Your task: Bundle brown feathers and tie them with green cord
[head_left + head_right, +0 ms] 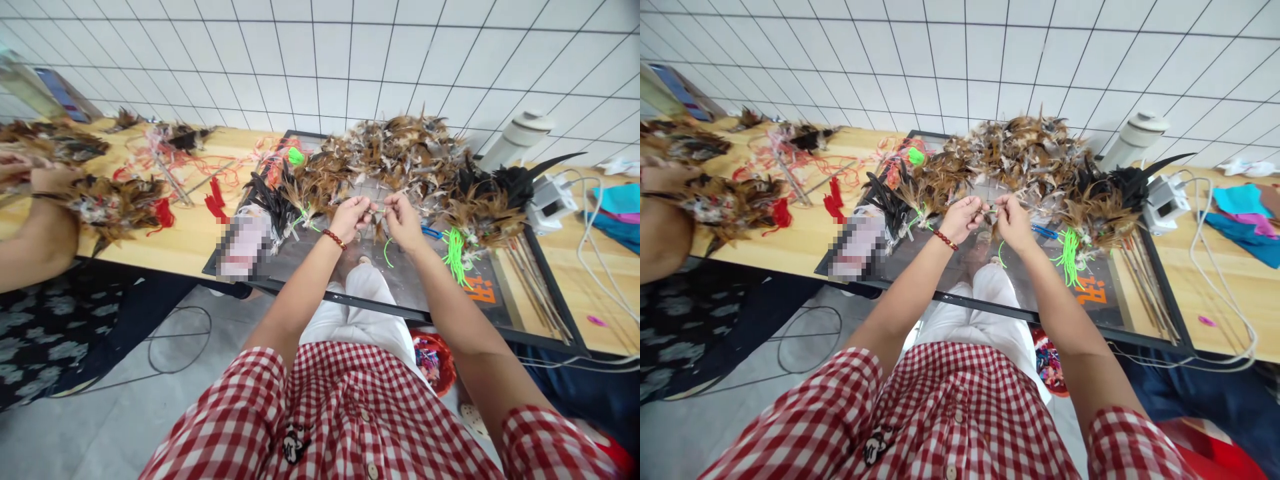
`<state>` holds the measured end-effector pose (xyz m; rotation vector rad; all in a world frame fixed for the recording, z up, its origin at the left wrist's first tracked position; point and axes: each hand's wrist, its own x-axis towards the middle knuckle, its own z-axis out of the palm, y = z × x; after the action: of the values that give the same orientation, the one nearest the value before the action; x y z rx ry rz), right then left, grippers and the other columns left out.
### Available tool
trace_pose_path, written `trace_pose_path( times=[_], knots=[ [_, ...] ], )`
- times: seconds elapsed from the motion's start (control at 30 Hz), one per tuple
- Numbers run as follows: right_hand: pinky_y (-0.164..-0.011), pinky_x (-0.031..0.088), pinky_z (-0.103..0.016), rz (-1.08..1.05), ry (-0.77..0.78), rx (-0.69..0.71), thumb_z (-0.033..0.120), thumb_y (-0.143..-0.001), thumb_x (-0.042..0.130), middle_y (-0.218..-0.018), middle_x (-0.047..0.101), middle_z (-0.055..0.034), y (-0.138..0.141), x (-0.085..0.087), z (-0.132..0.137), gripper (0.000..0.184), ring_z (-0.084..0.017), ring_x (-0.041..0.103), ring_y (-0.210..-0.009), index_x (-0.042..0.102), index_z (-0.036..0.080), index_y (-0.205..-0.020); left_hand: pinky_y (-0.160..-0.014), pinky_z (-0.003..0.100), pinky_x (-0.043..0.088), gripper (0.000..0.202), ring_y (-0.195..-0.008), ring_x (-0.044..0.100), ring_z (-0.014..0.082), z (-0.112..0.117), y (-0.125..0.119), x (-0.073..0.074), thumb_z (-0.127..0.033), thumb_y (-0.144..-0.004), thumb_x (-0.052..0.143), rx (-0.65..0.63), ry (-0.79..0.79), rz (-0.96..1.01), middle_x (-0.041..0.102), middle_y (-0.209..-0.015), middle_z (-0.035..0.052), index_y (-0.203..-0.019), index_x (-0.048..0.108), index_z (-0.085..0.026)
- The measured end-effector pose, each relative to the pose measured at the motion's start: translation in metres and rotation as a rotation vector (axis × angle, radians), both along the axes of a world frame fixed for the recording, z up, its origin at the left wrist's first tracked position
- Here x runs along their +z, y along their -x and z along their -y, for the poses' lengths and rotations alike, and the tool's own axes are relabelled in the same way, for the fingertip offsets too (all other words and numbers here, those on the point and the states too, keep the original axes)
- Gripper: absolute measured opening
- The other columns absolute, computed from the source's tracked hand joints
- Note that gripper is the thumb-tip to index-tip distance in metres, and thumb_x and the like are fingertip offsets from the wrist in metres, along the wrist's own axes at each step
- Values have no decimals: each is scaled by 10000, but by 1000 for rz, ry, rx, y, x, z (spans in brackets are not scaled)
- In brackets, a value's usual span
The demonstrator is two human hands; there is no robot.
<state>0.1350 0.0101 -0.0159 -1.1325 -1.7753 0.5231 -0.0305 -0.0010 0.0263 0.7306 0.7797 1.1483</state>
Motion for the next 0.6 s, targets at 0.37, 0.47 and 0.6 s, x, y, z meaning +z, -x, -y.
trace_pose_path(
  times=[0.37,0.47,0.6],
  knots=[
    [-860,531,-418,235,-168,50,153,-867,487,-886,742,-91,-2,-9,-7,305,-252,656,-877,756,222,-993,-393,126,187,297,-425,376,-3,-7,0,-8,-275,-923,715,50,-50,26,528,-639,-77,-783,474,-176],
    [-886,526,-426,230,-196,44,176,-889,493,-899,741,-90,-3,-11,-9,282,-252,659,-879,752,224,-990,-397,129,188,270,-428,388,2,-8,-1,-11,-264,-926,708,54,-92,9,537,-634,-75,-794,489,-178],
    [-896,507,-423,305,-233,60,189,-895,500,-869,716,-94,-4,-16,-12,240,-254,640,-865,731,210,-957,-402,130,194,253,-426,398,5,-9,-1,-14,-241,-917,713,58,-110,-15,549,-619,-76,-800,498,-177]
  ],
)
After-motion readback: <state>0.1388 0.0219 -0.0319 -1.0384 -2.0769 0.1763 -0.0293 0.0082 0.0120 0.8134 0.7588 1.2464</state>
